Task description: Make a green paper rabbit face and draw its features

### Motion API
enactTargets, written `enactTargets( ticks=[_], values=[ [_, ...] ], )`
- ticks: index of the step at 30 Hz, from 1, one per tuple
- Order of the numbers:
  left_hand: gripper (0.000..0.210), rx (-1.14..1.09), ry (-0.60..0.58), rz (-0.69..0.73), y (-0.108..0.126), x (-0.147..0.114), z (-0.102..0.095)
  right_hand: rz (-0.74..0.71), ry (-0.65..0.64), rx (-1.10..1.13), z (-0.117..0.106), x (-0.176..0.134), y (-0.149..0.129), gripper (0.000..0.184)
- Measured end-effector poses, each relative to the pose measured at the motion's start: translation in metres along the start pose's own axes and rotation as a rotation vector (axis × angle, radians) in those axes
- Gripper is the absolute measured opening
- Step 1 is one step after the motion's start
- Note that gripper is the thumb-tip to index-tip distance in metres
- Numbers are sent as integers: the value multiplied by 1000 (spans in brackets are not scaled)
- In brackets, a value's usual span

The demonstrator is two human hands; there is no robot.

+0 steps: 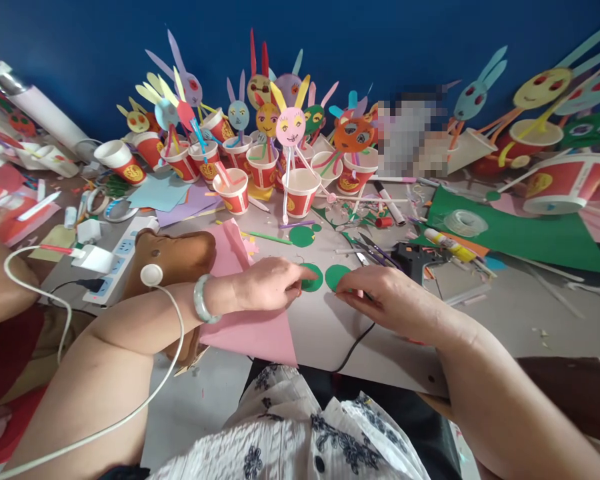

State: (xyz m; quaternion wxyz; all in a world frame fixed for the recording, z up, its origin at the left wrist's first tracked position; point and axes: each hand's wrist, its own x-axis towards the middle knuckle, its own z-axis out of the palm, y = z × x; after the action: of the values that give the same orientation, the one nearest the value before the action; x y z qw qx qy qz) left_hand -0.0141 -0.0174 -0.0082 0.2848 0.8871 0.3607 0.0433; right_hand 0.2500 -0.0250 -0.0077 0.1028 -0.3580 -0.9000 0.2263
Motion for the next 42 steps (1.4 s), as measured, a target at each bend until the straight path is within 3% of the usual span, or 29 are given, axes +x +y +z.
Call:
enactTargets(
  ticks=[4,8,16,21,31,33,37,42],
  values=[
    [34,-268,-7,-97,9,4,3,101,-201,93,6,4,-9,23],
    [28,-361,-52,-152,15,6,12,182,-290,94,11,10,-18,16],
    [16,-257,46,5,7,9,26,240,-277,59,12,18,-20,14],
    [12,-248,40,1,6,10,30,252,-244,83,12,18,-18,14],
    [9,-20,64,20,8,7,24,272,-201,114,17,19,-13,7],
    [7,111,33,71,13,1,21,275,-197,106,16,18,-14,6],
    [22,445,-48,206,23,-14,22,252,-194,68,13,17,-17,7],
    [25,525,-37,289,29,-22,28,223,-179,26,13,16,-18,10]
  ],
)
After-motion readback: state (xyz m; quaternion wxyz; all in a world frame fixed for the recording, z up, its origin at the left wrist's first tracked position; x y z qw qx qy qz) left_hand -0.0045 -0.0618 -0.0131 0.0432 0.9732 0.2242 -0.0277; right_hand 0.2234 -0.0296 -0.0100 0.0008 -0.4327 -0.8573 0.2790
